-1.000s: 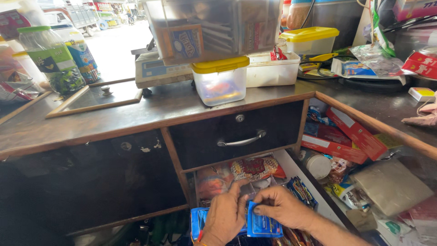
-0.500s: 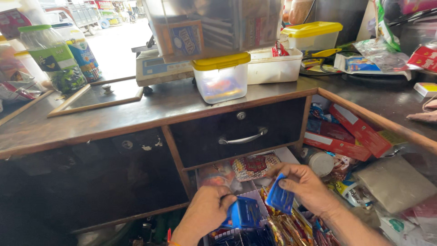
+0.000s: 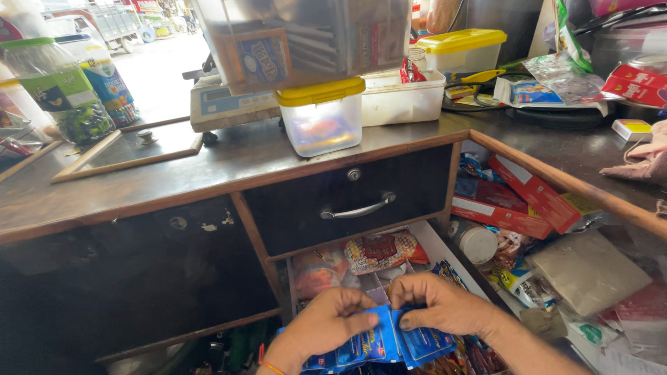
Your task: The person organizes various snacks and food items in a drawer by hand, moving packets and boxes between compartments.
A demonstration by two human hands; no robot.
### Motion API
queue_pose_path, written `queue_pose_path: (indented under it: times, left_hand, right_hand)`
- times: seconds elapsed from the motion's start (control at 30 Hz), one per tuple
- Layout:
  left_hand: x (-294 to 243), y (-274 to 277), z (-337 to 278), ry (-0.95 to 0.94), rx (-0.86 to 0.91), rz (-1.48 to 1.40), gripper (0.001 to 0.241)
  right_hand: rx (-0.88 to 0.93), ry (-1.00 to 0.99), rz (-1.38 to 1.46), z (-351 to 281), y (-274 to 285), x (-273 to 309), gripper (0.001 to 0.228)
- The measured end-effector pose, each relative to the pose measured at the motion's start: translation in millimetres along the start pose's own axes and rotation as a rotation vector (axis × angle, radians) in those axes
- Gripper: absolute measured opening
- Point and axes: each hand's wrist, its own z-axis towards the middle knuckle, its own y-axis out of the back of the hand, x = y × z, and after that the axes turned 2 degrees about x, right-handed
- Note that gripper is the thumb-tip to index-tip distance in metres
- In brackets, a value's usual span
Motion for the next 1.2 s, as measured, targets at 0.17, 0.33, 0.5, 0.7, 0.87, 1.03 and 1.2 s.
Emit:
queue_pose_path:
  times: [0.17, 0.33, 0.5, 0.7, 0.87, 1.03, 1.2]
  left_hand:
    - [9.6, 8.9, -1.7, 0.101, 0.062, 0.041, 0.025]
    - [28.9, 6.4, 6.6, 0.056, 0.164, -0.333, 0.022]
    - [37.2, 2.2, 8.2, 0.067, 0.166, -0.395, 0.017]
    - [44.7, -4.6, 8.2, -0.028, 0.139, -0.394, 0.008]
    - [45.6, -9.3, 6.5, -0.069, 0.104, -0.405, 0.005]
    - [35.4, -10.4, 2.9, -0.031, 0.07, -0.143, 0.005]
    - [37.8, -11.0, 2.4, -0.063, 0.063, -0.313, 0.005]
  right_hand:
    - [-0.014, -0.066, 0.016, 0.8, -9.4, 15.8, 0.038]
    - [-0.014, -0.115, 0.011, 2.0, -10.1, 11.9, 0.038]
    - [-0.034, -0.029, -0.007, 3.1, -10.2, -2.2, 0.026]
    - [-0.03, -0.063, 0.042, 8.6, -9.8, -10.6, 0.022]
    - [-0.017, -0.07, 0.099, 8.8, -10.5, -15.8, 0.024]
    - [0.052, -0.015, 0.136, 8.8, -10.4, -19.2, 0.024]
    - [0.01, -0.039, 0.121, 9.6, -11.7, -17.7, 0.024]
